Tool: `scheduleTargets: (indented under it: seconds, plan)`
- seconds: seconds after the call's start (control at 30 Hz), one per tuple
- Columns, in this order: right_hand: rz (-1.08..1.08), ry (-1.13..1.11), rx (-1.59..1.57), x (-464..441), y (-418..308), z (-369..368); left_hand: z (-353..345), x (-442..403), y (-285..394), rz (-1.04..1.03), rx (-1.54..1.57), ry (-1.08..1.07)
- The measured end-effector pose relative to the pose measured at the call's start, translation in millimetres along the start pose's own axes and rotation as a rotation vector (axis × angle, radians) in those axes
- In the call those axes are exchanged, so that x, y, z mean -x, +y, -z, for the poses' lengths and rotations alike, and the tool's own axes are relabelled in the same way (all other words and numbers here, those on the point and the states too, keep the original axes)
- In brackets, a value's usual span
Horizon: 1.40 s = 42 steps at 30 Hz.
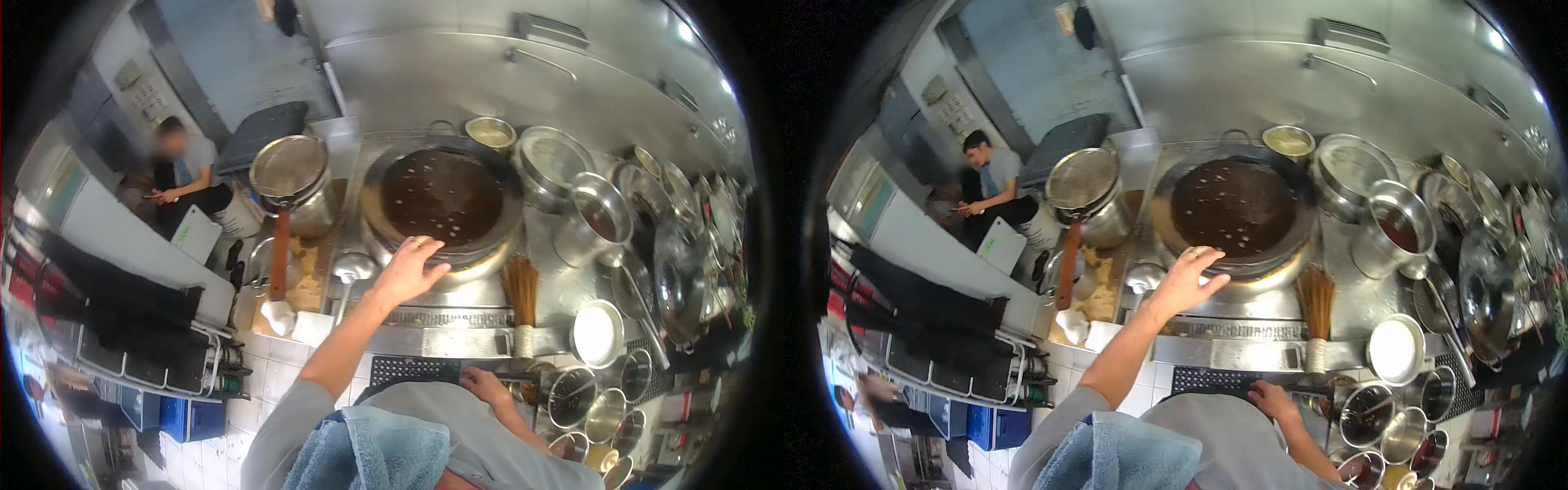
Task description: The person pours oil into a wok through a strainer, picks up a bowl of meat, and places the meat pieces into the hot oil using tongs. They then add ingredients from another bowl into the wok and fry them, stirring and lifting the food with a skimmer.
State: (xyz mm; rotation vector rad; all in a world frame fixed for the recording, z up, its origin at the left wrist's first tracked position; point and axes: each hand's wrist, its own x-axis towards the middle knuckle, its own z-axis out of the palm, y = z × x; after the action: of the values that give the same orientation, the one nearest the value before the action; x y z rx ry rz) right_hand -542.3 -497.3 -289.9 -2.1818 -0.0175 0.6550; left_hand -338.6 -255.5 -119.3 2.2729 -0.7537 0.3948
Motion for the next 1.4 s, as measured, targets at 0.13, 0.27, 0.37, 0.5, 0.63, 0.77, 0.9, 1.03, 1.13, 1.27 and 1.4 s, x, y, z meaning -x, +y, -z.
scheduleTargets:
  seconds: [0.13, 0.27, 0.37, 0.5, 0.63, 0.77, 0.9, 1.03, 1.13, 1.27, 1.4]
  plan:
    - [0.173, 0.071, -0.128, -20, -63, 11, 109, 38, 16, 0.148, -0.365, 0.125]
    - [0.443, -0.170, -0.425, -71, -157, -3, 193, 84, -16, 0.538, -0.753, -0.007]
    - [0.610, -0.332, -0.422, -110, -248, -21, 218, 109, -51, 0.697, -0.710, -0.250]
    - [0.554, -0.395, -0.643, -170, -336, -68, 234, 122, -88, 0.727, -0.634, -0.258]
    - [0.261, -0.523, -1.240, -187, -398, -116, 274, 121, -105, 0.887, 0.145, -0.028]
    - [0.190, -0.666, -1.537, -182, -426, -143, 295, 134, -146, 1.143, 1.607, 0.301]
    - [0.028, -0.384, -1.564, -173, -431, -146, 297, 134, -148, 0.957, 1.930, 0.221]
    - [0.303, -0.285, -1.580, -185, -402, -120, 306, 136, -131, 0.838, 1.718, 0.246]
    - [0.292, -0.296, -1.522, -170, -396, -91, 319, 133, -105, 0.762, 1.564, 0.295]
    - [0.288, -0.336, -1.481, -165, -368, -59, 318, 143, -109, 0.663, 1.540, 0.291]
    - [0.355, -0.292, -1.461, -177, -339, -20, 298, 169, -112, 0.706, 1.509, 0.350]
